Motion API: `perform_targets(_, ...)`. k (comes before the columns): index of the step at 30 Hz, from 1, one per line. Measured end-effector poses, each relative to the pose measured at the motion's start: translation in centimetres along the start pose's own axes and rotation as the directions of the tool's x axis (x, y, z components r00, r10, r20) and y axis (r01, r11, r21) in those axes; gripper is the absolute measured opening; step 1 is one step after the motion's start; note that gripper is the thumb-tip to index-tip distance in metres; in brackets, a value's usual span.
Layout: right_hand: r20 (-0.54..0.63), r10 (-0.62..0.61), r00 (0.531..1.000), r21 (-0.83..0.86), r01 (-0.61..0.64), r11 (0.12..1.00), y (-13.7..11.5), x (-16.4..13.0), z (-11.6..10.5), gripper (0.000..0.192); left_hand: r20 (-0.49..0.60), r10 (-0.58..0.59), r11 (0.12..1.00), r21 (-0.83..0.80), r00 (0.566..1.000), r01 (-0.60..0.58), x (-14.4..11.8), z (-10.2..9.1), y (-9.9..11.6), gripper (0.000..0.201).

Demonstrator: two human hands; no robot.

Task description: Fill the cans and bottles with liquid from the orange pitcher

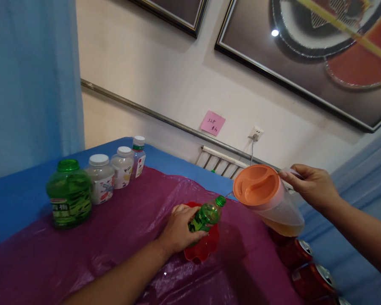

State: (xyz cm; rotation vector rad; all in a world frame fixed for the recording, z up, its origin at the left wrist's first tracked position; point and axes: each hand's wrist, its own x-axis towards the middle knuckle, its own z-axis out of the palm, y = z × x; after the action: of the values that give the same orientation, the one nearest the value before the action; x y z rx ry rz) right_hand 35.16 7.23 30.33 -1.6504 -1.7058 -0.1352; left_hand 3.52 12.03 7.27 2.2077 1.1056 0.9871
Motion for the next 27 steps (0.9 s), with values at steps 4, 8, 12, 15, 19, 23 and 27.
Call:
perform_targets(4,0.001,0.005,1.0,0.001,-0.005,1.0,0.0,0.0,-0.1,0.071,-0.001,0.002,1.0,-0.006,1.0,-0.002,0.0,0.1,0.0,0.051)
perform_targets(8,-0.007,0.0,1.0,-0.013,0.0,1.0,-0.6,0.0,-0.3,0.072,-0.003,0.007,1.0,0.003,1.0,-0.007,0.0,0.2,0.0,0.051)
perform_targets(12,-0.014,-0.004,1.0,0.01,0.005,1.0,-1.0,0.0,-0.3,0.071,0.002,0.012,1.0,0.009,1.0,-0.012,0.0,0.0,0.0,0.05)
perform_targets(15,-0.016,-0.008,1.0,0.002,0.008,1.0,-0.9,0.0,-0.4,0.071,0.002,0.014,1.0,0.005,1.0,-0.014,0.0,-0.1,0.1,0.049)
perform_targets(19,-0.026,-0.009,1.0,-0.006,0.009,1.0,-0.7,0.0,-0.4,0.069,-0.002,0.025,1.0,0.008,1.0,-0.025,0.0,0.0,0.0,0.046)
perform_targets(23,-0.032,-0.009,0.999,-0.016,0.008,1.0,-0.7,0.0,-0.6,0.069,-0.006,0.028,0.999,0.016,1.0,-0.028,0.0,0.0,-0.1,0.044)
perform_targets(27,-0.019,0.005,1.0,-0.02,-0.005,1.0,-0.7,-0.1,-0.8,0.068,0.0,0.018,1.0,0.007,1.0,-0.018,0.0,0.0,-0.1,0.046)
